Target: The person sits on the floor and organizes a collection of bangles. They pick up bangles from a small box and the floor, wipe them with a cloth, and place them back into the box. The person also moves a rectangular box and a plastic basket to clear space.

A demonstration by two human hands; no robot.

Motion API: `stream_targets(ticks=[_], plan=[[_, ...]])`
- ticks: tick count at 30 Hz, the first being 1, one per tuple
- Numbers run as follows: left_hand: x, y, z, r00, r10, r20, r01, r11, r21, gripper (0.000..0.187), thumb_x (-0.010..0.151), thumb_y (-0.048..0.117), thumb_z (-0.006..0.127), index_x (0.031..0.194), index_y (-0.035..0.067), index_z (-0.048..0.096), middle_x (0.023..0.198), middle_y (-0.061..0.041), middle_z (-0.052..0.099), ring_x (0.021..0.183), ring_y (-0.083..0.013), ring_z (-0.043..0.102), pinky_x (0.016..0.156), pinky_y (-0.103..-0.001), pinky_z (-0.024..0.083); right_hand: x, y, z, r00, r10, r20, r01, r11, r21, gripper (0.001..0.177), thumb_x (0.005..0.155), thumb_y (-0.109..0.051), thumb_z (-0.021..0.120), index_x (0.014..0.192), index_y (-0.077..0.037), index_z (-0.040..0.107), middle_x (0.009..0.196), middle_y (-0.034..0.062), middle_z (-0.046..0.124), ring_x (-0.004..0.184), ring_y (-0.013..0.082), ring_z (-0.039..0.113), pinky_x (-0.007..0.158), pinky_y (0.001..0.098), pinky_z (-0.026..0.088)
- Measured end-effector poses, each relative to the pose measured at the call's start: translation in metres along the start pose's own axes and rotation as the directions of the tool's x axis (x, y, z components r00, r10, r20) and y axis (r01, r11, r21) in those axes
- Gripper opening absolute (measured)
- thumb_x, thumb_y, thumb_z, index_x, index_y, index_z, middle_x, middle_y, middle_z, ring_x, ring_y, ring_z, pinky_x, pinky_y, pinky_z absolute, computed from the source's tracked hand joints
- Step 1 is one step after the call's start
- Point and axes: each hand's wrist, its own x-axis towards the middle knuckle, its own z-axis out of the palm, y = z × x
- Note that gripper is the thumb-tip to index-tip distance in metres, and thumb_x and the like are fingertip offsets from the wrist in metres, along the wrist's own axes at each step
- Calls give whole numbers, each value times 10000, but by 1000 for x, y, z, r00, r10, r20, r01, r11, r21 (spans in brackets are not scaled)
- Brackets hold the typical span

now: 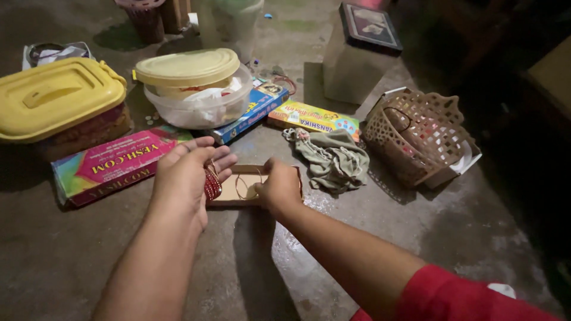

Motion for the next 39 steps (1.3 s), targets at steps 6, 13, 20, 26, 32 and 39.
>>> stream_targets(ticks=[6,13,20,26,32,39], plan=[[-3,-1,0,1000,-14,-15,14,999,30,209,954,52,520,1157,27,565,1035,-174,734,884,-269,758,715,-341,602,1,8,-2,996,-45,83,44,999,8,312,725,-151,852,981,-45,707,922,193,750,907,340,736,830,429,573],[0,-1,-2,1000,5,-20,-4,1000,13,224,943,28,507,1158,19,571,1040,-183,733,888,-280,763,723,-357,608,-5,8,-5,965,-254,69,259,963,-80,299,793,-232,808,1022,-55,735,1013,205,712,922,375,700,823,465,554],[-3,2,1,999,-23,-32,24,999,26,237,938,30,511,1170,26,560,1065,-198,740,898,-287,769,731,-367,609,-14,12,-9,874,-355,332,458,830,-319,476,963,-518,602,958,-80,790,1174,209,646,924,377,701,819,479,561],[-2,0,-2,1000,-19,-10,19,998,53,268,934,-9,495,1197,11,545,1074,-209,743,908,-295,768,736,-374,608,-8,17,-11,884,-443,152,467,860,-207,486,946,-495,614,1030,-44,773,1063,216,676,874,379,694,782,477,555],[-7,3,1,986,-42,162,32,997,64,278,960,-2,492,1227,40,556,1027,-174,725,846,-246,736,727,-374,612,6,-13,-37,862,-101,497,-312,667,677,567,963,-567,557,1152,-66,742,926,80,697,777,155,656,659,322,548],[-25,15,2,972,-27,233,-15,984,178,300,953,23,527,1243,49,601,951,-115,710,754,-199,685,693,-358,578,-19,-25,-80,812,-346,470,-180,618,765,332,951,-236,743,1170,9,691,1037,78,730,904,172,679,722,323,572]])
